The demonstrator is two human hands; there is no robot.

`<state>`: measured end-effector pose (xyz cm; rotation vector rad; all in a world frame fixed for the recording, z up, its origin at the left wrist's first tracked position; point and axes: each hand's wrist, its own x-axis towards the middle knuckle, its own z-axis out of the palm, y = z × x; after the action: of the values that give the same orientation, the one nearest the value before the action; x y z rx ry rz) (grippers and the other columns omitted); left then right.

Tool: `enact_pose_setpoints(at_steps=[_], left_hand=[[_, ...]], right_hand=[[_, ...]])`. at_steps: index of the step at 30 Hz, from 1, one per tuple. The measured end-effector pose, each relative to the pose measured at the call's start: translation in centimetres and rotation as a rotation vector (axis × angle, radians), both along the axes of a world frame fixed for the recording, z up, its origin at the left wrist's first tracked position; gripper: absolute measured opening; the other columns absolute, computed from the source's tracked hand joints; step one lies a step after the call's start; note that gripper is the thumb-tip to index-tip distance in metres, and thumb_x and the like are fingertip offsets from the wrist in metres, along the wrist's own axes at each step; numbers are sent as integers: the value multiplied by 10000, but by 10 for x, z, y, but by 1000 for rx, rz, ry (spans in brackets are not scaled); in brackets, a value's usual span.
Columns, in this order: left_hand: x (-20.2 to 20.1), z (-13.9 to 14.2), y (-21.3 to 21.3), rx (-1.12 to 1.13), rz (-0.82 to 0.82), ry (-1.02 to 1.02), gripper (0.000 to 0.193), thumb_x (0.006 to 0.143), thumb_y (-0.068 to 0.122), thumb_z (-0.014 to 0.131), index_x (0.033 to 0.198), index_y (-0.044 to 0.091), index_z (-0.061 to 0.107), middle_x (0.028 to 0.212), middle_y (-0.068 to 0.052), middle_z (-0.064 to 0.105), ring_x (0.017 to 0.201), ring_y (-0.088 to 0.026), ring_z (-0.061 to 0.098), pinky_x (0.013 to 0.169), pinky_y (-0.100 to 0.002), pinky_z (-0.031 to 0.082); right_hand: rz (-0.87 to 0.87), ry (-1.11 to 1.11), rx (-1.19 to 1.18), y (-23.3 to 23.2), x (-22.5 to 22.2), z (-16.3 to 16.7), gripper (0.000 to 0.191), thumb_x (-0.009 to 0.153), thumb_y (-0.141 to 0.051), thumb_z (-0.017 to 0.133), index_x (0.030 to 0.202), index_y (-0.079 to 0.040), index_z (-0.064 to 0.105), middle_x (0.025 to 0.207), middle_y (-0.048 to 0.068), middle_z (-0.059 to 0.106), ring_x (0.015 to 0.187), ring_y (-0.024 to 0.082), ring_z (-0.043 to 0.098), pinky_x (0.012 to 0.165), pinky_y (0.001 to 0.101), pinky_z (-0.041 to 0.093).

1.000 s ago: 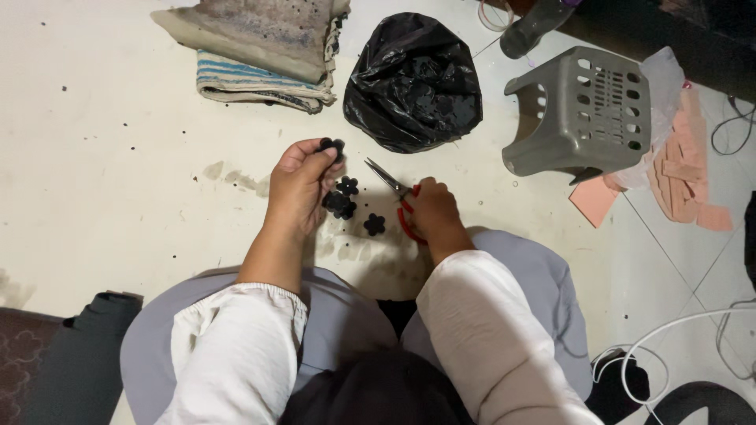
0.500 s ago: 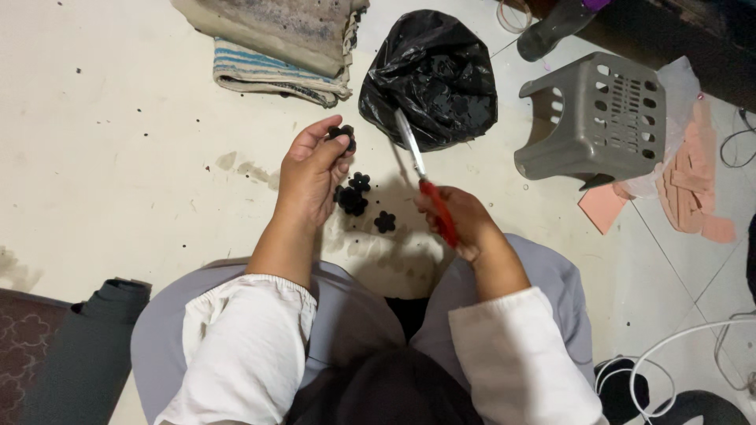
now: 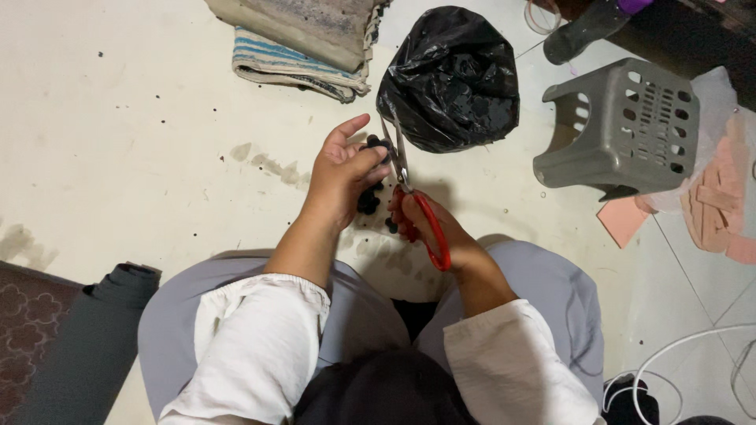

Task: The person sits on the floor and uses red-handled scissors to trim small black flower-shaped pieces of foam. They place the trimmed pieces into a black plastic bag. The person then picks up a pink rectangular piece of foam with pre-drawn lines and cuts along them before placing the pieces into the bag.

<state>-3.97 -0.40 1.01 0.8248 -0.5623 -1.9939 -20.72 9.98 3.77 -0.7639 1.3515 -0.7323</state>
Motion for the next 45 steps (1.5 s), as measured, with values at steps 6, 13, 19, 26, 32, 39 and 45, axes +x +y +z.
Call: enact_pose_setpoints(at_steps=[6, 13, 19, 26, 32, 39, 45], left_hand=[[-32, 3, 1, -23, 10, -9, 673, 883, -4, 668, 1496, 47, 396, 1014, -103, 678, 819, -129, 666, 732, -255, 586], [-89, 10, 30, -55, 61, -66, 619, 877, -4, 657, 1450, 20, 424, 1041, -97, 647, 868, -118, 644, 763, -274, 596], [-149, 18, 27, -50, 87, -101, 572, 859, 8, 644, 1394, 20, 442, 1048, -89, 646, 883, -117, 641, 784, -283, 599], [-136, 23, 32, -48, 105, -136, 548, 860, 14, 645, 1374, 0, 455, 1000, -101, 662, 850, -131, 646, 762, -282, 591], [-81, 25, 44, -49, 123, -99, 553, 860, 16, 638, 1377, -4, 443, 1010, -106, 659, 866, -138, 653, 771, -289, 595], [-112, 35, 54, -39, 108, -59, 573, 848, 5, 658, 1379, 1, 441, 1005, -104, 639, 862, -151, 649, 768, -300, 600], [-67, 37, 58, -40, 109, -82, 562, 851, 4, 651, 1376, -1, 447, 1002, -99, 643, 861, -144, 652, 767, -299, 608]], right_hand=[[-13, -41, -27, -4, -25, -6, 444, 1018, -518, 499, 1109, -101, 621, 881, -14, 565, 763, 104, 514, 684, 265, 447], [-35, -2, -52, 25, -78, -14, 403, 1036, -473, 512, 1057, -83, 610, 833, -6, 540, 684, 97, 469, 619, 249, 424], [-78, -22, -39, 20, -132, -14, 407, 1024, -486, 529, 1017, -83, 592, 805, -13, 531, 656, 86, 468, 582, 242, 405], [-32, 123, -47, 23, -113, 0, 431, 1022, -516, 502, 951, -100, 592, 753, -21, 533, 619, 83, 460, 559, 247, 408], [-60, 95, -53, 33, -57, 2, 428, 1027, -504, 542, 884, -101, 537, 702, -12, 494, 577, 95, 429, 520, 261, 376], [-71, -106, -22, 46, -89, 19, 422, 1020, -527, 475, 938, -123, 570, 731, -14, 515, 589, 95, 448, 532, 251, 383], [-24, -22, -41, 48, -48, 21, 435, 1023, -535, 489, 948, -113, 563, 772, -11, 528, 630, 95, 465, 570, 250, 407]])
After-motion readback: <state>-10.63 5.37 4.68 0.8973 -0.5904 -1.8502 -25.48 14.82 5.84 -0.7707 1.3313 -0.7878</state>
